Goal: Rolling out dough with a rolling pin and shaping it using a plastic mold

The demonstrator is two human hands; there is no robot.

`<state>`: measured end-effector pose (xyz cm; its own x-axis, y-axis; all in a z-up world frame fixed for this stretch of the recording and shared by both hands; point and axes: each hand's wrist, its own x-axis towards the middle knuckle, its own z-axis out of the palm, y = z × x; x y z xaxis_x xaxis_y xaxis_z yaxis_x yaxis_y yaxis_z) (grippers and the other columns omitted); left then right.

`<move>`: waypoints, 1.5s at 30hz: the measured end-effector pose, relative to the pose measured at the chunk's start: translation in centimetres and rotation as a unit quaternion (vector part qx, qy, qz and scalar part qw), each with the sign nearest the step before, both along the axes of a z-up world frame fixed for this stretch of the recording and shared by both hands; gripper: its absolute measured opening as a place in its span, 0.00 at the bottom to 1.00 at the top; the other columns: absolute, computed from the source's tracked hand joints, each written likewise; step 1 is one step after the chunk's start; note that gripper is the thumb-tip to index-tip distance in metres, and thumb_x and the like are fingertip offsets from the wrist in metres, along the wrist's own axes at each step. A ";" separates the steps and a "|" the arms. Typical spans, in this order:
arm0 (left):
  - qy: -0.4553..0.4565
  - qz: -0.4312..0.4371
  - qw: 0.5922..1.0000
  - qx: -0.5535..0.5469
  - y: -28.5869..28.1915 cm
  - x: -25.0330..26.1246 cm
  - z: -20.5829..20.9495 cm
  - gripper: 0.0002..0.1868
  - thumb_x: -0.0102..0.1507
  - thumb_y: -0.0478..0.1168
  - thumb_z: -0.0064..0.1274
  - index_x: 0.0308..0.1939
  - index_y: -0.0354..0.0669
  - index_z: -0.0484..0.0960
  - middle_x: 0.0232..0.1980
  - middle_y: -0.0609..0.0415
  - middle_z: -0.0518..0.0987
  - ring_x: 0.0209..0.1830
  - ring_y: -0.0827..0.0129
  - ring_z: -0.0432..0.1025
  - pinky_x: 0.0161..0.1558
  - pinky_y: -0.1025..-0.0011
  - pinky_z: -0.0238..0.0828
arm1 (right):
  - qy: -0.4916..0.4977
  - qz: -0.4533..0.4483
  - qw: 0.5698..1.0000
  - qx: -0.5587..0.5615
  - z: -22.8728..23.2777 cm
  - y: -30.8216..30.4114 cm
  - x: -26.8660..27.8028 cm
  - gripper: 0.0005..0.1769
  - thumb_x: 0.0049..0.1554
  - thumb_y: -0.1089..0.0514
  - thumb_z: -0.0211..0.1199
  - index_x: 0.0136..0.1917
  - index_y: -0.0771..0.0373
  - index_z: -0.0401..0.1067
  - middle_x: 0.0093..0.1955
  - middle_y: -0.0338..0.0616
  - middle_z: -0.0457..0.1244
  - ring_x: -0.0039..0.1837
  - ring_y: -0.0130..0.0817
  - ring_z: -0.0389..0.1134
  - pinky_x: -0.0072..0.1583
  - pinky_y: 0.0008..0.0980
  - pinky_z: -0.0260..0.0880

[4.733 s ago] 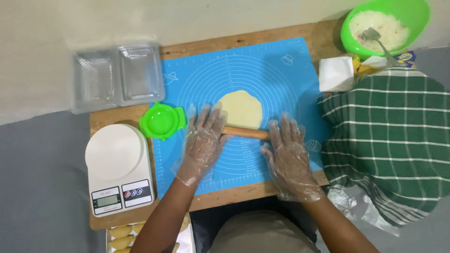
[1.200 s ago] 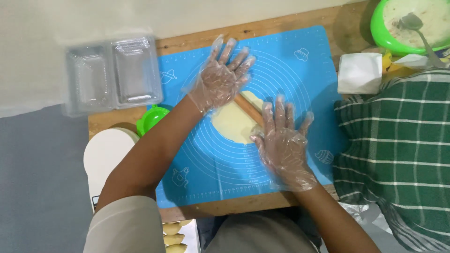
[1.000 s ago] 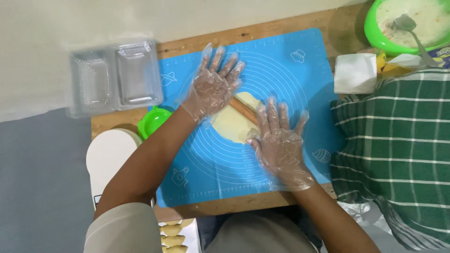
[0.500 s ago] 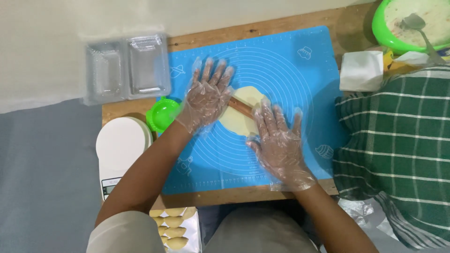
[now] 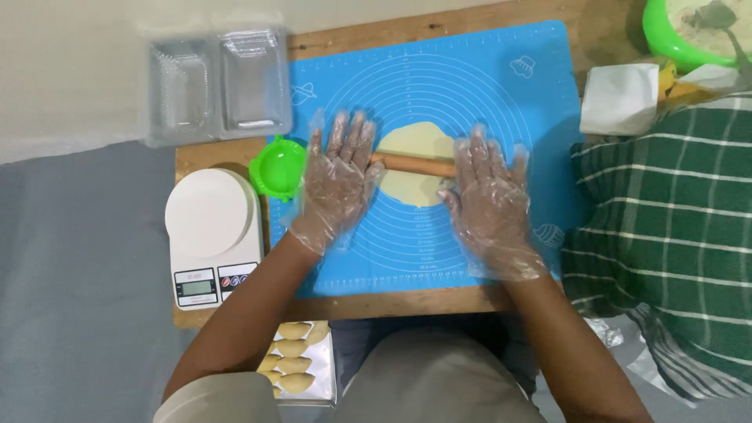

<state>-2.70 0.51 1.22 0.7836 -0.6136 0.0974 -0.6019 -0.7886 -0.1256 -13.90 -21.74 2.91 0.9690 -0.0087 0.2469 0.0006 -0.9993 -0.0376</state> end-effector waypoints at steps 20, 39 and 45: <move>0.019 0.031 0.987 -0.155 1.9 -9.3 -2.7 0.31 0.75 0.52 0.33 0.79 0.44 0.57 0.80 0.48 0.61 0.82 0.52 0.50 0.79 0.41 0.34 | 0.014 0.002 0.998 -0.055 -0.5 -0.4 -2.3 0.41 0.60 0.38 0.59 0.81 0.56 0.61 0.81 0.55 0.56 0.81 0.61 0.54 0.73 0.81 0.43; -0.083 -0.011 0.975 -0.206 0.7 -8.6 -3.1 0.25 0.69 0.47 0.47 0.69 0.46 0.72 0.69 0.48 0.74 0.70 0.51 0.67 0.65 0.50 0.69 | 0.017 0.031 0.999 0.001 0.0 -1.1 -3.9 0.37 0.60 0.46 0.59 0.79 0.59 0.62 0.78 0.56 0.58 0.79 0.65 0.54 0.72 0.78 0.45; -0.069 -0.081 0.963 -0.247 -0.1 -4.8 -3.4 0.22 0.69 0.46 0.45 0.65 0.45 0.76 0.62 0.46 0.78 0.66 0.48 0.70 0.62 0.50 0.69 | -0.039 0.007 0.999 0.025 -0.9 -3.5 -0.6 0.26 0.70 0.36 0.48 0.66 0.52 0.75 0.68 0.46 0.65 0.71 0.50 0.66 0.75 0.71 0.44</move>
